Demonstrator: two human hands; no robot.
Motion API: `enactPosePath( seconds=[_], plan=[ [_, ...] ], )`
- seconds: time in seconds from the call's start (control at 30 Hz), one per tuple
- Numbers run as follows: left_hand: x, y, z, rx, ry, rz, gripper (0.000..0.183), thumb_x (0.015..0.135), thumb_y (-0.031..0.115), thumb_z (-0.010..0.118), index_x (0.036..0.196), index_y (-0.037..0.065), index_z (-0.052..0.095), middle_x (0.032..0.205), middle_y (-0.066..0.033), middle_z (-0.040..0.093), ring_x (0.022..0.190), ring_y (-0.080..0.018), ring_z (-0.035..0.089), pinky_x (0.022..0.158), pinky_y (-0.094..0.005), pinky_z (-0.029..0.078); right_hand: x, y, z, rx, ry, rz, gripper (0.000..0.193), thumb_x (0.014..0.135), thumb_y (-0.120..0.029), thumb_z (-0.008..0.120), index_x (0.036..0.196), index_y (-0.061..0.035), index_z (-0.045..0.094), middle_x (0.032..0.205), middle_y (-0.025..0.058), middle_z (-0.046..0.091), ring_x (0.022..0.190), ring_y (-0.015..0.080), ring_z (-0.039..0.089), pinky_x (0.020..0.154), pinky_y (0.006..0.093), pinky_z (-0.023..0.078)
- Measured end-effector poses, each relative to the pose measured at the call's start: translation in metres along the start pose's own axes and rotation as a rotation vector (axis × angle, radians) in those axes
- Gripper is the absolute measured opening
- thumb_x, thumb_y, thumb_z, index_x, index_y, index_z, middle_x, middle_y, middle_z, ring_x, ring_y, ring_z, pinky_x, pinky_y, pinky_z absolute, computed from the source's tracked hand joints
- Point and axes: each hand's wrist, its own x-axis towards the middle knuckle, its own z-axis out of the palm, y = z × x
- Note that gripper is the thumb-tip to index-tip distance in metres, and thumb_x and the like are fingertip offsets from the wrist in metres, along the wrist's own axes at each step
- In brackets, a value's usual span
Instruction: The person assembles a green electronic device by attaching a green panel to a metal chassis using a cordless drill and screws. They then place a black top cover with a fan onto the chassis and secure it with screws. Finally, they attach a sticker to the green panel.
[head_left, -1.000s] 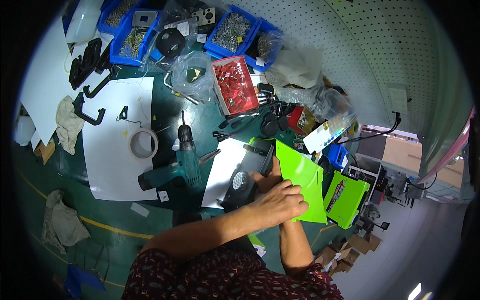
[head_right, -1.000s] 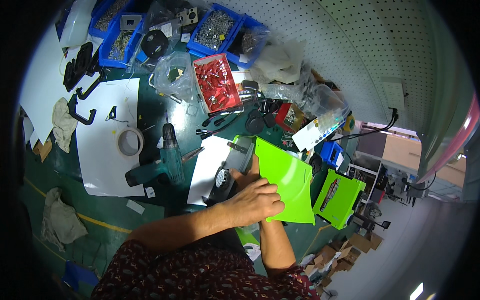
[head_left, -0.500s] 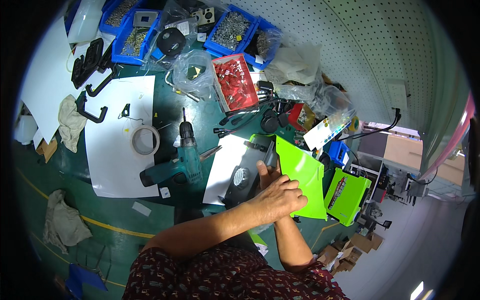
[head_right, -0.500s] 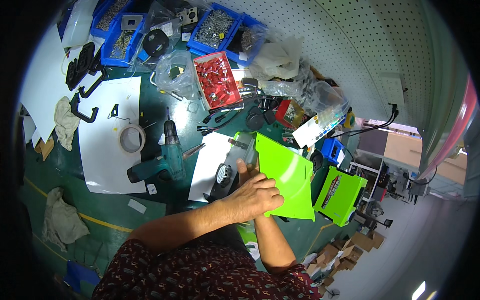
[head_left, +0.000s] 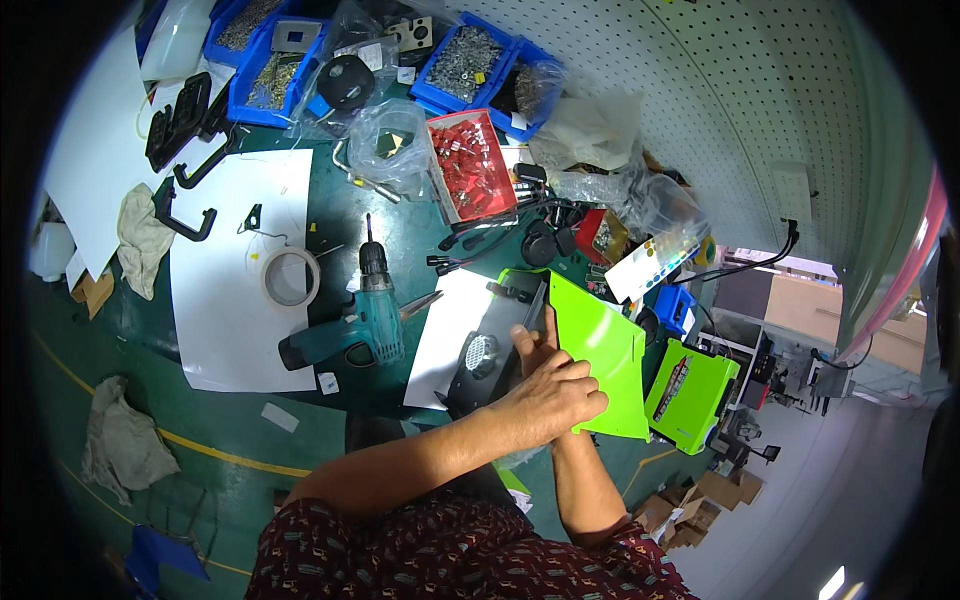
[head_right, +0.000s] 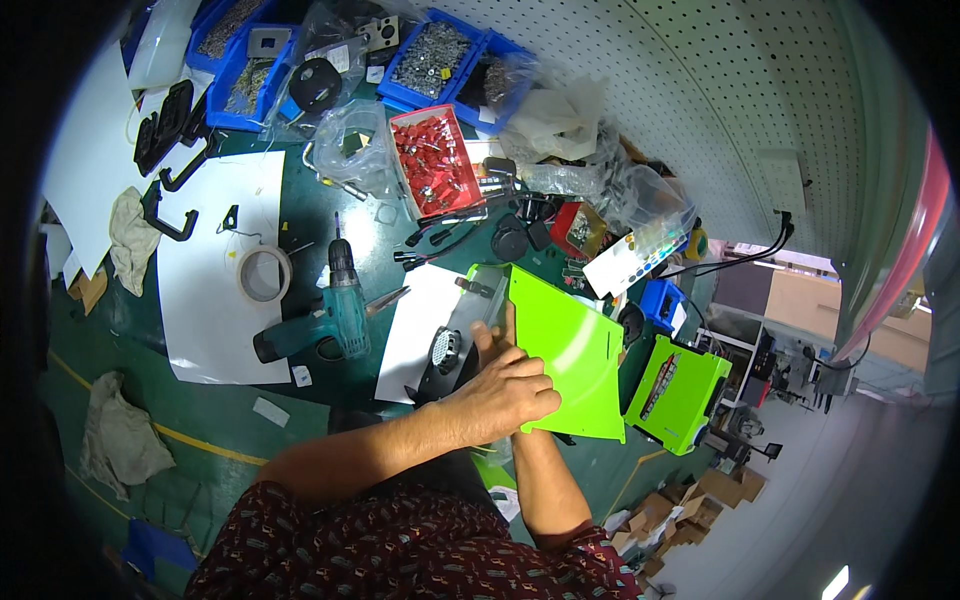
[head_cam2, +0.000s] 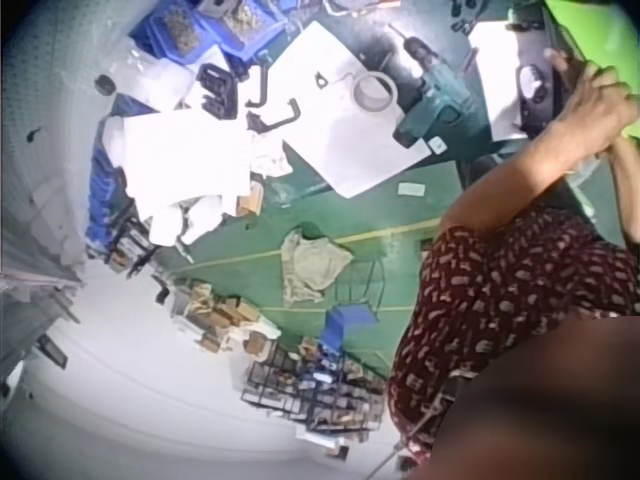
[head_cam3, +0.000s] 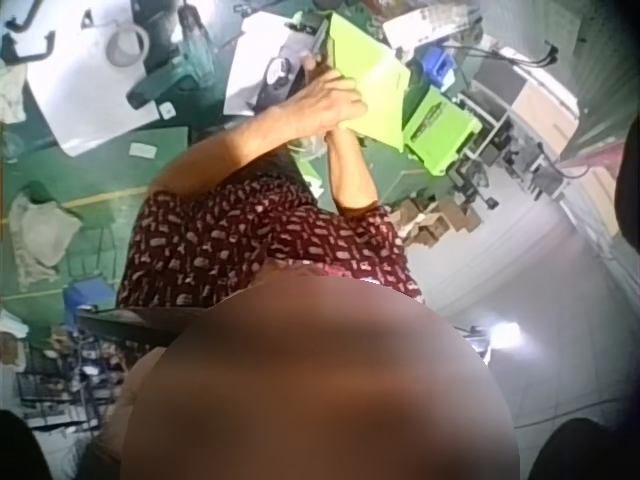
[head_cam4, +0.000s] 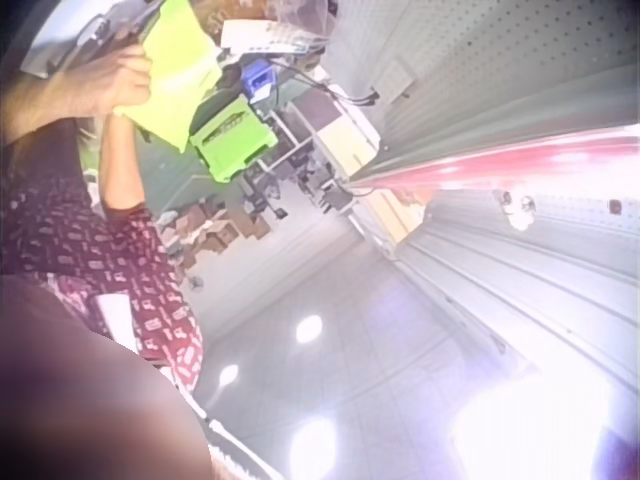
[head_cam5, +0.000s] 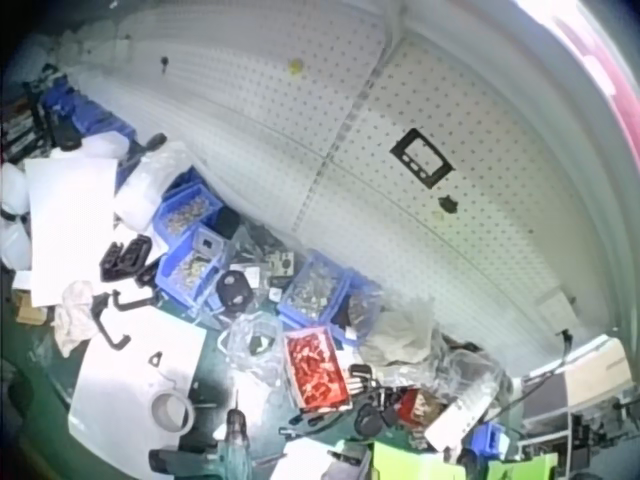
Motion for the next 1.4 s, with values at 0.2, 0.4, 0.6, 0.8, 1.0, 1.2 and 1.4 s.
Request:
enactPosePath(
  seconds=[0.2,0.4,0.6,0.8,1.0,1.2,1.4],
  plan=[
    [-0.001,-0.001,0.001,0.009,0.025,0.035,0.015,0.076,0.006,0.071,0.09,0.007,0.064,0.093,-0.0044,0.065,0.101,-0.0237,0.059,0.102,-0.0412,0.041,-0.011,0.002,0.004,-0.02,0.025,-0.035,0.055,0.092,-0.02,0.073,0.142,-0.0053,0.056,0.126,0.0196,0.063,0.112,0.0371,0.063,0.088,0.0464,0.053],
    [-0.036,0.0,-0.004,-0.003,-0.102,0.011,0.023,0.084,0.024,0.077,0.098,0.007,0.068,0.11,-0.007,0.066,0.115,-0.0254,0.057,0.113,-0.0466,0.036,-0.091,0.013,0.012,-0.044,-0.132,-0.15,0.051,0.094,-0.019,0.071,0.142,-0.0061,0.057,0.127,0.02,0.063,0.113,0.0378,0.062,0.088,0.048,0.053],
    [-0.115,0.006,-0.016,0.03,-0.056,-0.216,0.078,0.08,0.057,0.081,0.136,0.005,0.066,0.15,-0.021,0.054,0.145,-0.0361,0.043,0.123,-0.0565,0.028,-0.129,-0.03,-0.053,0.29,-0.439,-0.37,0.028,0.089,-0.002,0.066,0.115,-0.0008,0.075,0.129,0.0228,0.071,0.114,0.0336,0.072,0.092,0.0381,0.064],
    [-0.117,-0.005,0.01,-0.061,0.163,-0.624,0.076,0.096,0.033,0.068,0.155,-0.005,0.039,0.158,-0.0279,0.043,0.149,-0.0432,0.036,0.123,-0.0482,0.029,0.046,0.004,-0.07,0.016,0.109,-0.32,0.038,0.103,-0.017,0.054,0.134,0.0021,0.062,0.144,0.0275,0.059,0.138,0.0445,0.053,0.117,0.0516,0.038],
    [-0.112,-0.011,0.044,-0.051,0.335,-0.59,0.065,0.096,0.013,0.064,0.153,-0.009,0.043,0.154,-0.0302,0.048,0.147,-0.045,0.042,0.123,-0.0478,0.032,0.081,0.03,-0.02,-0.337,0.038,-0.198,0.054,0.099,-0.031,0.062,0.146,-0.0044,0.054,0.133,0.018,0.06,0.128,0.0363,0.052,0.115,0.0529,0.031],
    [-0.113,-0.013,0.057,0.077,0.346,-0.6,0.063,0.097,0.012,0.063,0.153,-0.008,0.042,0.153,-0.0299,0.048,0.146,-0.0441,0.043,0.122,-0.0477,0.033,0.069,0.028,-0.003,-0.378,0.102,-0.162,0.059,0.098,-0.037,0.063,0.146,-0.0041,0.052,0.136,0.0176,0.056,0.131,0.0353,0.048,0.117,0.0613,0.025],
    [-0.121,-0.026,0.06,0.053,0.38,-0.479,0.067,0.091,0.005,0.068,0.153,-0.004,0.043,0.152,-0.0297,0.048,0.146,-0.0447,0.042,0.122,-0.0486,0.033,0.071,0.036,0.004,-0.36,0.153,-0.223,0.061,0.098,-0.038,0.062,0.148,-0.0043,0.051,0.142,0.0156,0.055,0.134,0.0336,0.047,0.117,0.0615,0.026]
  ],
)
